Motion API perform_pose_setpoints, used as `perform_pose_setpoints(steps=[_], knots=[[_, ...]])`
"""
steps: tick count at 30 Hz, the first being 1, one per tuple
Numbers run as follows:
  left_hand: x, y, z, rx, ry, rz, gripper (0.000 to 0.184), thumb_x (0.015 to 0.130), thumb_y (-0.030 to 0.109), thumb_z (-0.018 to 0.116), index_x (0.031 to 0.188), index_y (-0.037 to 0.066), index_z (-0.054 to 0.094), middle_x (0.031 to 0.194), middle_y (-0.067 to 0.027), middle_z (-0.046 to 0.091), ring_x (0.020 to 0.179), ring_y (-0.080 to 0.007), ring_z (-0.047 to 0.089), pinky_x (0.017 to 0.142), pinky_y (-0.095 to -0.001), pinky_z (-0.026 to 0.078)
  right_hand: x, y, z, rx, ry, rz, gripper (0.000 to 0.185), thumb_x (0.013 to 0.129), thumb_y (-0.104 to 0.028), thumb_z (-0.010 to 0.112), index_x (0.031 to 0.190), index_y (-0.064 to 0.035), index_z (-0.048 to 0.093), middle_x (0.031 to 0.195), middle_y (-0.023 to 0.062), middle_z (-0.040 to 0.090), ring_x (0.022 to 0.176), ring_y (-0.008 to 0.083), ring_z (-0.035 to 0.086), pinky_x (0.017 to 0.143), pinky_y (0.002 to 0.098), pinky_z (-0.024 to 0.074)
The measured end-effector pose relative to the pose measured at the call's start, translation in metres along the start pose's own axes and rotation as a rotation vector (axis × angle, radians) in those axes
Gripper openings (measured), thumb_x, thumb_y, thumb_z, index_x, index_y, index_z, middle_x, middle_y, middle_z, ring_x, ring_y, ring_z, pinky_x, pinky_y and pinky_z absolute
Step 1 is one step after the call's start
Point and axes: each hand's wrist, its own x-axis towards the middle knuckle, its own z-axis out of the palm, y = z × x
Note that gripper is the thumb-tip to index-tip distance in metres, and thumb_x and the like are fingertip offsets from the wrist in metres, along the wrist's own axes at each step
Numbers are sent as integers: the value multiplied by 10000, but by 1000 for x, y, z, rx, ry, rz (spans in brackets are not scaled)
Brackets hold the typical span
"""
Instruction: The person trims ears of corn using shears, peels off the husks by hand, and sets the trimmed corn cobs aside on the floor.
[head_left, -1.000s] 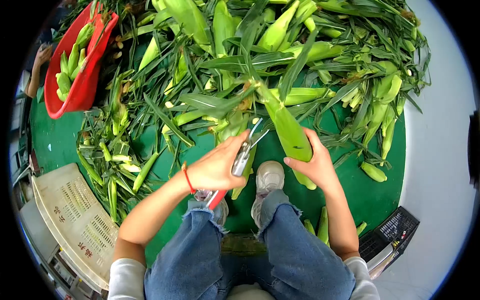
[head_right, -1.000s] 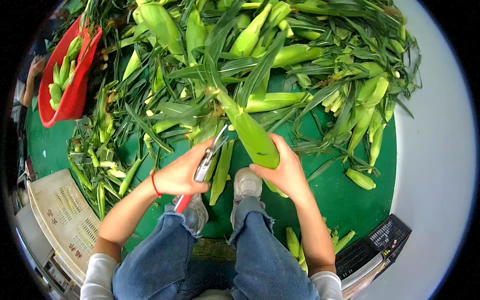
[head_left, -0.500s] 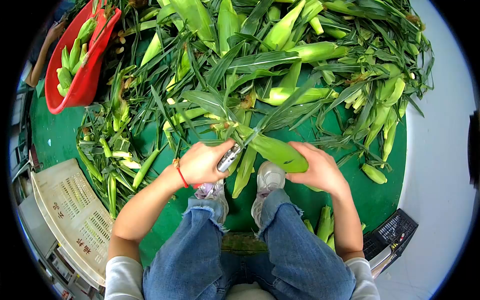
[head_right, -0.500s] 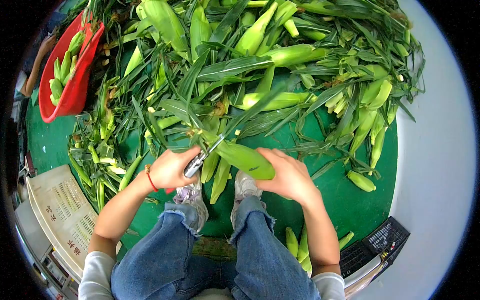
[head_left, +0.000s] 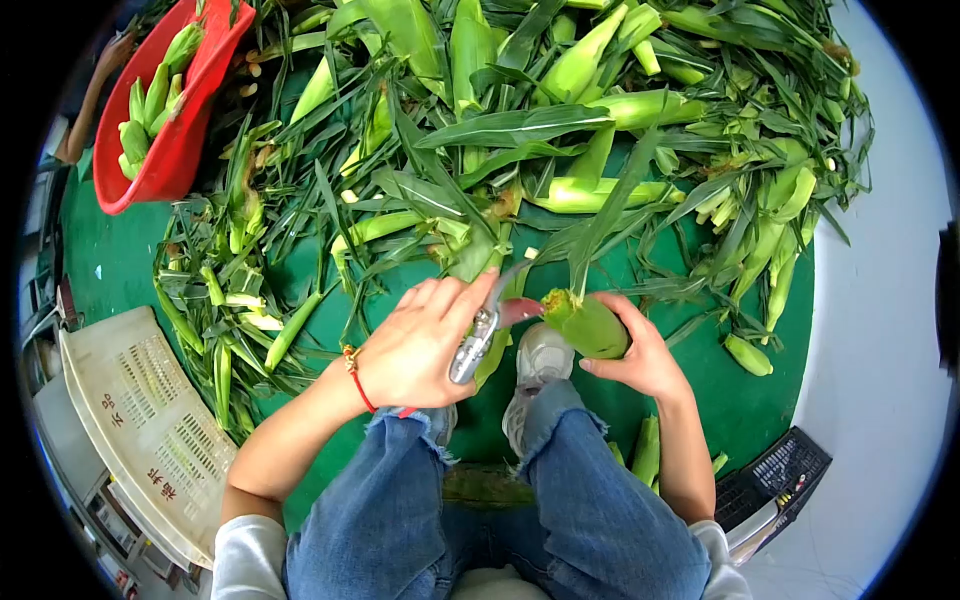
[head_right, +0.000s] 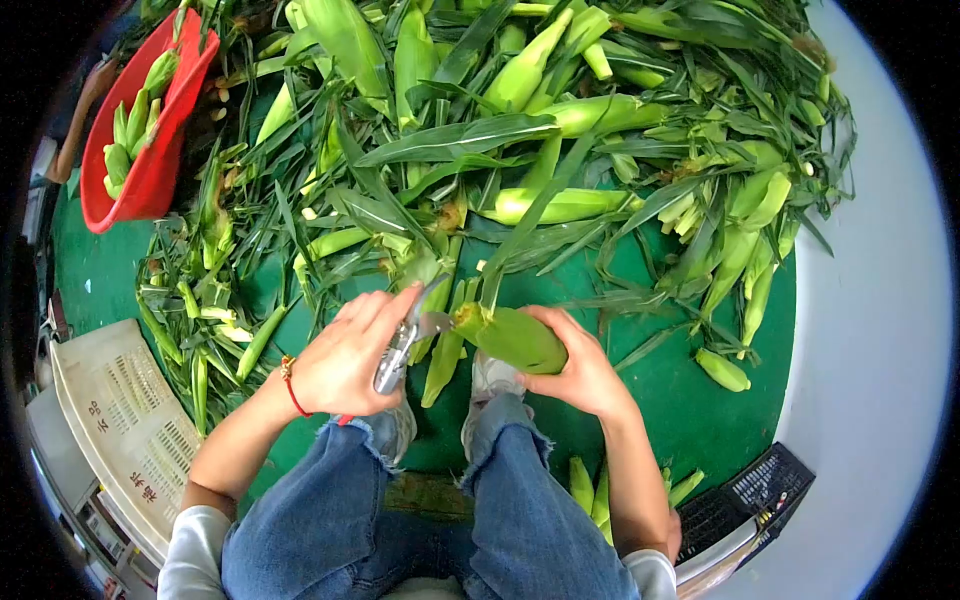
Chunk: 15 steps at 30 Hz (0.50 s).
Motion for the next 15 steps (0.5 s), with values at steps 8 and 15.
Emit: perform_pose_setpoints(steps=[8, 15], knots=[[6, 8, 13, 328, 1, -64, 897, 598, 201, 715, 1359, -49, 310, 1008, -187, 475, 987, -370, 499, 988, -521, 353, 1, -29, 9, -571, 154, 10, 668, 612, -181, 760, 1222, -77, 508, 1054, 107, 564, 956, 299, 591, 808, 379, 492], [9, 0, 26, 311, -116, -202, 891, 611, 218, 699, 1357, -60, 299, 993, -200, 494, 976, -369, 515, 909, -486, 409, 0, -45, 19, -905, 183, -16, 670, 599, -243, 756, 1212, -105, 522, 938, 86, 537, 828, 259, 582, 706, 365, 492]])
